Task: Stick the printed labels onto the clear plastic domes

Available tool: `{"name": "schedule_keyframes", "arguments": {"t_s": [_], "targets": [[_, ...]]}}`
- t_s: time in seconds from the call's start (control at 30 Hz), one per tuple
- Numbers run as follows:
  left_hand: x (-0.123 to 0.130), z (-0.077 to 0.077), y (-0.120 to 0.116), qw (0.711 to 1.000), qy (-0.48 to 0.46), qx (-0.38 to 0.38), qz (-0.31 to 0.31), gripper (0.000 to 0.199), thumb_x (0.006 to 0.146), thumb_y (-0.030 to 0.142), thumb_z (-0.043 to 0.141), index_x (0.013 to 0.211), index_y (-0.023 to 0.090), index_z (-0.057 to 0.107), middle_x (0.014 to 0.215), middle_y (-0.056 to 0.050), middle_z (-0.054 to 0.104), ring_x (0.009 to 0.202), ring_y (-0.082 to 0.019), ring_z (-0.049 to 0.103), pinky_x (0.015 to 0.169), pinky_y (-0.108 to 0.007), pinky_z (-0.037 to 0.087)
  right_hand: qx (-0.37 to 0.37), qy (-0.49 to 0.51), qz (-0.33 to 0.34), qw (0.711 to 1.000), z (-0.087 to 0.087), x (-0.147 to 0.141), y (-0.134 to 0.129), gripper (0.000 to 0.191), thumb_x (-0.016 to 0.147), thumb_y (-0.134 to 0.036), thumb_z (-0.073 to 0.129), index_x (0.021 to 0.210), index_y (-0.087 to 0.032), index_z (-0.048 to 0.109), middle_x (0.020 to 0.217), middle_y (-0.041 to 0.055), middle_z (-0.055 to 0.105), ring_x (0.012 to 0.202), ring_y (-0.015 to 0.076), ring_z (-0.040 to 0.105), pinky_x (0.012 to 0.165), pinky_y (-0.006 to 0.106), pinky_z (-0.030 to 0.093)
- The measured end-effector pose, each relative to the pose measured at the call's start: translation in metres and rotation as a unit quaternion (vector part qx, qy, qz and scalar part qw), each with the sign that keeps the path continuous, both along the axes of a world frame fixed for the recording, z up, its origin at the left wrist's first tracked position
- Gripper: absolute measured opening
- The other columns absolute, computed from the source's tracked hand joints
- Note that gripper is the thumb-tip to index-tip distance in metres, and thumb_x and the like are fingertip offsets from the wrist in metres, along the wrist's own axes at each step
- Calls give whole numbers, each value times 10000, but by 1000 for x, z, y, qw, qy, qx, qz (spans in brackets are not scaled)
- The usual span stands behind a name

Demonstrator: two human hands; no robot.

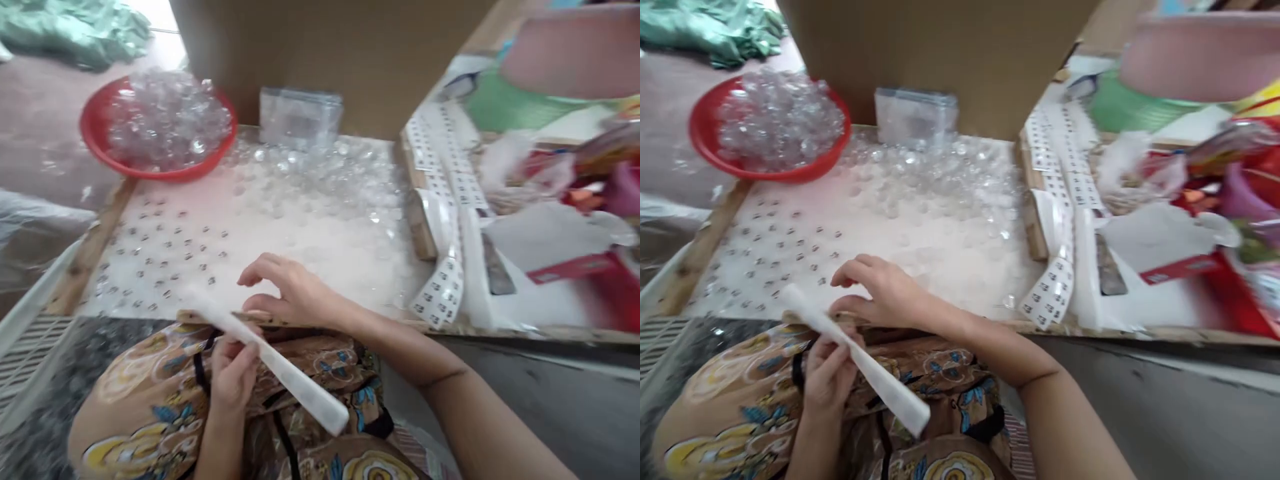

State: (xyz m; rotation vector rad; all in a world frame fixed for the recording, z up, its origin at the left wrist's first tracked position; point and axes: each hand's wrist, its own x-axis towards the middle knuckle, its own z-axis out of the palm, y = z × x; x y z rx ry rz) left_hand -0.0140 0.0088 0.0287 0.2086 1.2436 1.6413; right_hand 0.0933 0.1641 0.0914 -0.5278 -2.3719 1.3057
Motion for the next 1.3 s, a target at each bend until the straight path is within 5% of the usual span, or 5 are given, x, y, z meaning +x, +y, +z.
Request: {"name": "schedule_keyframes", "arguments": {"t_s": [0.37, 0.7, 0.87, 1.0, 1.3], "targets": [[2, -29, 0, 970, 230, -66, 41, 338, 695, 352, 820, 977, 178, 754, 941, -37, 768, 871, -228, 714, 807, -317, 595, -103, -64, -29, 992, -23, 22, -21, 165, 852, -329, 693, 885, -173, 649, 838, 20, 681, 714, 111, 584, 616, 206, 412], [2, -29, 5, 959, 251, -129, 11, 423, 671, 451, 813, 972, 158, 760, 806, -47, 767, 634, -217, 706, 642, -353, 616, -31, 14, -248, 968, -25, 51, -8, 110, 897, -235, 548, 824, -186, 613, 801, 27, 657, 720, 127, 593, 638, 239, 467], [4, -28, 6, 975, 202, -89, 28, 382, 683, 391, 822, 987, 169, 758, 818, -26, 764, 611, -180, 691, 614, -299, 612, 176, -119, -610, 763, -8, 178, 38, 164, 911, -333, 505, 890, -203, 603, 837, 60, 648, 721, 181, 584, 714, 333, 469], [8, -28, 9, 979, 186, -80, 30, 398, 649, 388, 841, 972, 169, 763, 817, -22, 762, 601, -173, 682, 599, -291, 612, 221, -314, -710, 590, -7, 271, 43, 207, 874, -334, 507, 916, -177, 636, 925, 147, 660, 864, 282, 597, 776, 407, 433], [8, -30, 10, 977, 194, -80, 33, 397, 651, 412, 829, 942, 152, 761, 820, -40, 765, 618, -191, 682, 584, -314, 612, 78, -447, -678, 578, -60, 301, 39, 324, 828, -343, 570, 1051, -117, 636, 936, 194, 647, 923, 341, 597, 767, 424, 426]]}}
